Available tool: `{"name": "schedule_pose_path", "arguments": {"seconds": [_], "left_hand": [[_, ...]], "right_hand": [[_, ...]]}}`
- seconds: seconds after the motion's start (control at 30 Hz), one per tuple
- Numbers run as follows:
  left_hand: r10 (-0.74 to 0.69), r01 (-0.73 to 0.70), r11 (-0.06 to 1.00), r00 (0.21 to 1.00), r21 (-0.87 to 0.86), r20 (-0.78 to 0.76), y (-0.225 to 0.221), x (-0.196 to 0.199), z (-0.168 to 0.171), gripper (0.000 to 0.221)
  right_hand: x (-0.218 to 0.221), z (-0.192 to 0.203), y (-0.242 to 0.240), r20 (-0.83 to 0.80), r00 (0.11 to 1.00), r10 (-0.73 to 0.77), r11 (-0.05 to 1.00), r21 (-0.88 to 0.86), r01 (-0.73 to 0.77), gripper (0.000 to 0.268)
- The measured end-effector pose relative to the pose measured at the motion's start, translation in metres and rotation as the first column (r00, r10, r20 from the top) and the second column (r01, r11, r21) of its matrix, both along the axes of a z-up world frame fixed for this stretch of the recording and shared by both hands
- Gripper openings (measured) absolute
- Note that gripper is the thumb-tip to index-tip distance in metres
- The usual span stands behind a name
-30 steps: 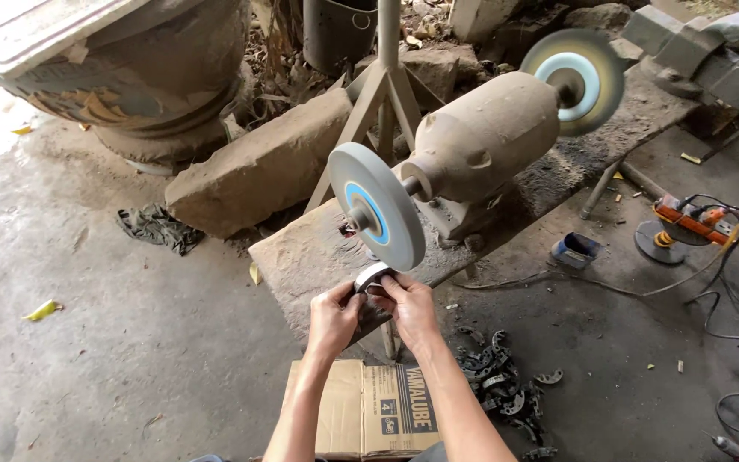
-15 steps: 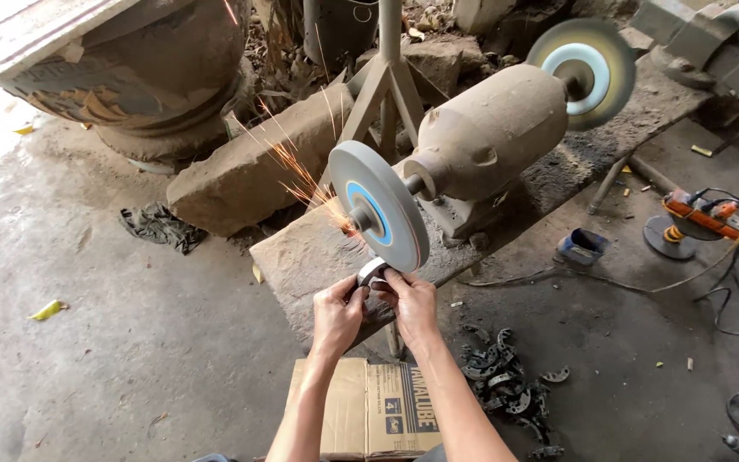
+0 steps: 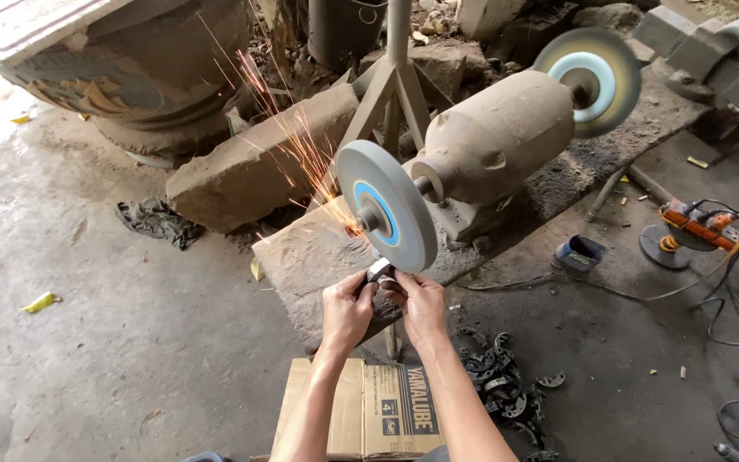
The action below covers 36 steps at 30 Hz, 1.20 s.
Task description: Grinding metal brake shoes using a bench grinder
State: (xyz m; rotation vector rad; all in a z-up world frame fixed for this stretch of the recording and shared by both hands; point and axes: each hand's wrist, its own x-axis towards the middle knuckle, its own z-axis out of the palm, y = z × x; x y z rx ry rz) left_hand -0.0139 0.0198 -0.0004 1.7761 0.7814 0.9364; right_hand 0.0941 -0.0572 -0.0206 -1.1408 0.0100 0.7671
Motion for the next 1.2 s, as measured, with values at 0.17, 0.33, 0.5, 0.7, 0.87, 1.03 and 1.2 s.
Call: {"name": "schedule_pose_path", "arguments": {"seconds": [0.17, 0.33, 0.5, 0.7, 0.87, 1.03, 1.2], "left_hand": [[0.048, -0.048, 0.999, 0.999, -0.012, -0.017, 0.015, -0.031, -0.007, 0.022], [0.023, -0.024, 1.000, 0.998, -0.017, -0.051, 0.015, -0.034, -0.012, 0.027], [-0.006, 0.000, 0.996, 0.998, -0.086, -0.061, 0.004, -0.015, -0.003, 0.025], [0.008, -0.008, 1.000, 0.999, 0.016, -0.041, 0.012, -0.024, -0.009, 0.021], [-0.016, 0.017, 0.998, 1.000, 0.057, -0.021, 0.009, -0.015, -0.005, 0.020], [-0.006, 0.009, 0.991, 1.000, 0.137, -0.020, 0.014, -0.025, -0.003, 0.016], [-0.060, 0.057, 0.994, 0.998, 0.089, 0.031, 0.004, -0.006, 0.007, 0.013]], "right_hand": [[-0.024, 0.010, 0.014, -0.012, 0.996, 0.088, 0.996, 0.009, -0.088, 0.019], [-0.021, 0.007, 0.004, -0.034, 0.988, 0.151, 0.989, -0.003, -0.151, 0.022], [-0.008, 0.016, -0.007, -0.024, 0.996, 0.091, 0.996, -0.007, -0.091, 0.024], [-0.015, 0.022, 0.003, 0.010, 0.996, 0.086, 0.996, -0.008, -0.086, 0.021], [-0.006, 0.003, 0.001, 0.020, 0.998, 0.058, 0.998, -0.018, -0.057, 0.018], [-0.018, 0.027, 0.003, 0.030, 0.997, 0.069, 0.997, -0.020, -0.069, 0.020], [-0.002, 0.006, -0.006, 0.017, 1.000, 0.021, 0.999, -0.039, -0.021, 0.019]]}}
